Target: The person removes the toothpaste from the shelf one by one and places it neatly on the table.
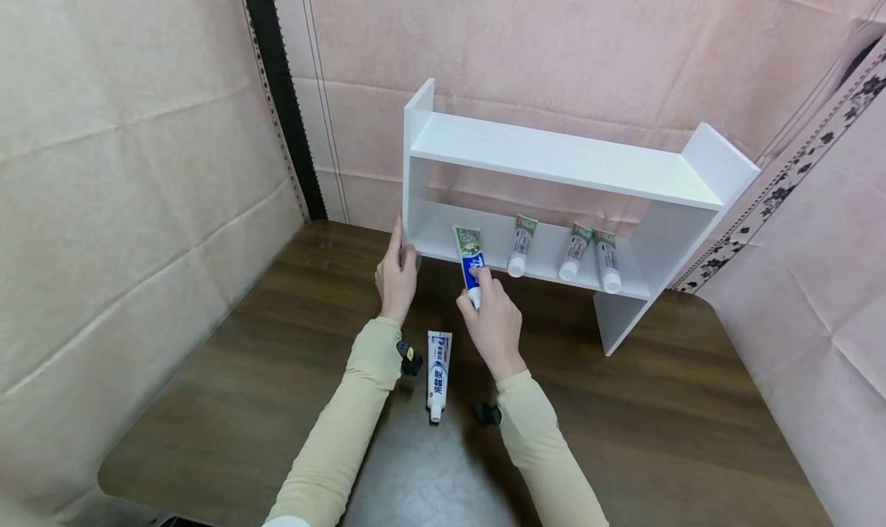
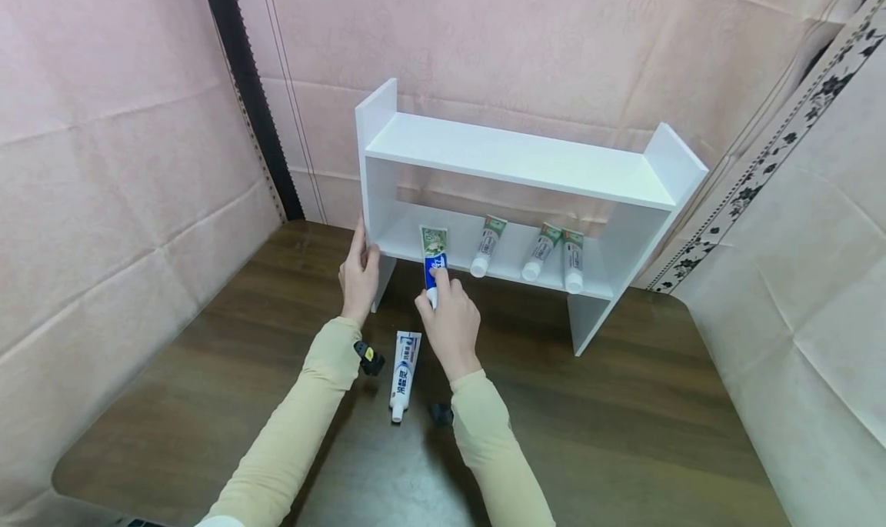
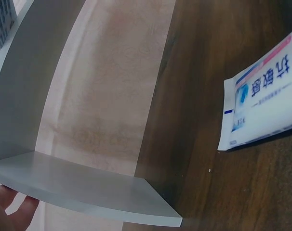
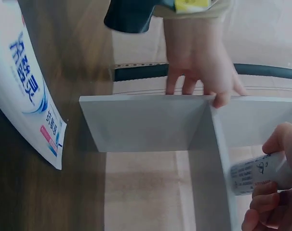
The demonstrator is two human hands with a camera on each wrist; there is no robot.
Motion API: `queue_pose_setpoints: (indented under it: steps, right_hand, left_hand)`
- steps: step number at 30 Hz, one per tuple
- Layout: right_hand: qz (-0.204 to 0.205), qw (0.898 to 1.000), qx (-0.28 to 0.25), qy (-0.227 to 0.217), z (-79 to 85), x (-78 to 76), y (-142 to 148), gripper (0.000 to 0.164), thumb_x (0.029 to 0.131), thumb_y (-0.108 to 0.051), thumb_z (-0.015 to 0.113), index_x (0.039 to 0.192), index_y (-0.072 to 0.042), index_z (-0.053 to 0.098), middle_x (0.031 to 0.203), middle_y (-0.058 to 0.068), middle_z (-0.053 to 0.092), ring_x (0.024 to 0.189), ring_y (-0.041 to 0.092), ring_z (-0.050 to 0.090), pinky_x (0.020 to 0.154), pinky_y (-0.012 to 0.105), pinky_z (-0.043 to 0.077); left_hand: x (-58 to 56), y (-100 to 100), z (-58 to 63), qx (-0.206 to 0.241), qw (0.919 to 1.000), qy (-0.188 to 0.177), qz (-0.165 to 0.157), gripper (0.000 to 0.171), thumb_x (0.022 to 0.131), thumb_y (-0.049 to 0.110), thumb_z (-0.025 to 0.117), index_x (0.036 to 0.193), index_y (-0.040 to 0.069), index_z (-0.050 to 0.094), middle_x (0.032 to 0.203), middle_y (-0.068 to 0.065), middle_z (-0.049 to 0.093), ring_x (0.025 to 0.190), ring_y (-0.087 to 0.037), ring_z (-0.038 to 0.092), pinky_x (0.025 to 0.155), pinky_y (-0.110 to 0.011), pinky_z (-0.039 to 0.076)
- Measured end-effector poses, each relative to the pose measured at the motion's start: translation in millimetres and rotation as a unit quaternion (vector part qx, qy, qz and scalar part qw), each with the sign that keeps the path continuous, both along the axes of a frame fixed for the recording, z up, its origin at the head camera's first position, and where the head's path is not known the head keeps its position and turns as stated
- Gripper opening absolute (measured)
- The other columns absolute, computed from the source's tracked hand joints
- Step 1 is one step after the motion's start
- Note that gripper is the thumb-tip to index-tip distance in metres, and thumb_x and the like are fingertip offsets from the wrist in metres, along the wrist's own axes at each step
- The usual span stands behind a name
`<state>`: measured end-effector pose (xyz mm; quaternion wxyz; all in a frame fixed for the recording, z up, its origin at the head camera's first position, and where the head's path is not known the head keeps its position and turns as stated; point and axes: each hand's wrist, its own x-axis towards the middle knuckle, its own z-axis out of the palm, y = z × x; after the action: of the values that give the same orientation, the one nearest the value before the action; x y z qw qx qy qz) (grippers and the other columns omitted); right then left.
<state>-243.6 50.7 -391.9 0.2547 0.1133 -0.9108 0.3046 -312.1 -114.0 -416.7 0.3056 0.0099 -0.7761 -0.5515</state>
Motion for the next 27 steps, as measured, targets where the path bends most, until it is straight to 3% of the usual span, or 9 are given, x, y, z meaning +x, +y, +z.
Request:
queue_pose_setpoints:
  steps: [2,7,14,18,22,27]
  right_hand:
    - [0.003,1.000,0.001,0.000,0.2,7.5,5,0.033,0.091,-0.023,0.060,0.122,-0.013,0.056,0.105,0.014,0.069,0.071,0.023,0.062,0.056,0.030,0.049]
    - [0.013,1.000,-0.018,0.004,1.3,30.4,19,0.032,0.090,-0.020,0.061,0.121,-0.012,0.058,0.109,0.013,0.069,0.077,0.023,0.062,0.061,0.032,0.052]
    - [0.020,0.999,-0.036,0.032,-8.7,64.3,33,0.035,0.087,-0.013,0.066,0.121,-0.009,0.061,0.110,0.012,0.069,0.081,0.022,0.062,0.065,0.032,0.054]
    - [0.016,0.999,-0.022,0.040,-13.8,80.0,40,0.033,0.085,-0.013,0.068,0.118,-0.009,0.063,0.107,0.011,0.070,0.077,0.019,0.061,0.060,0.027,0.051]
    - [0.016,1.000,0.012,0.011,-24.7,86.4,46,0.027,0.086,-0.016,0.068,0.112,-0.009,0.063,0.096,0.010,0.071,0.065,0.013,0.053,0.052,0.021,0.039]
    - [0.000,0.996,0.064,-0.062,-44.6,90.5,53,0.023,0.086,-0.017,0.066,0.107,-0.008,0.061,0.083,0.010,0.067,0.053,0.010,0.042,0.047,0.022,0.031]
  left_hand:
    - [-0.1,1,-0.2,-0.003,1.0000,0.000,0.002,0.057,0.102,0.027,0.043,0.148,0.053,0.021,0.152,0.003,0.043,0.063,-0.023,0.051,0.057,-0.031,0.040]
    - [-1.9,1,-0.9,-0.005,1.0000,0.004,0.003,0.056,0.102,0.026,0.042,0.150,0.046,0.024,0.152,0.004,0.042,0.061,-0.021,0.046,0.058,-0.032,0.037]
    - [-2.1,-1,-0.4,-0.007,0.9999,-0.005,0.011,0.055,0.101,0.028,0.041,0.147,0.054,0.023,0.151,0.007,0.043,0.067,-0.025,0.049,0.063,-0.034,0.035]
    - [-3.9,-1,-1.4,-0.009,0.9999,-0.001,0.015,0.055,0.101,0.028,0.041,0.148,0.050,0.024,0.151,0.006,0.044,0.072,-0.026,0.053,0.065,-0.034,0.037]
    - [-5.1,-1,-1.8,-0.006,0.9998,0.006,0.020,0.055,0.101,0.028,0.042,0.147,0.052,0.024,0.150,0.005,0.045,0.080,-0.029,0.056,0.068,-0.036,0.039]
    - [-3.4,0,-2.5,-0.003,0.9998,0.007,0.017,0.055,0.101,0.028,0.042,0.147,0.052,0.024,0.151,0.005,0.043,0.101,-0.027,0.060,0.078,-0.042,0.045]
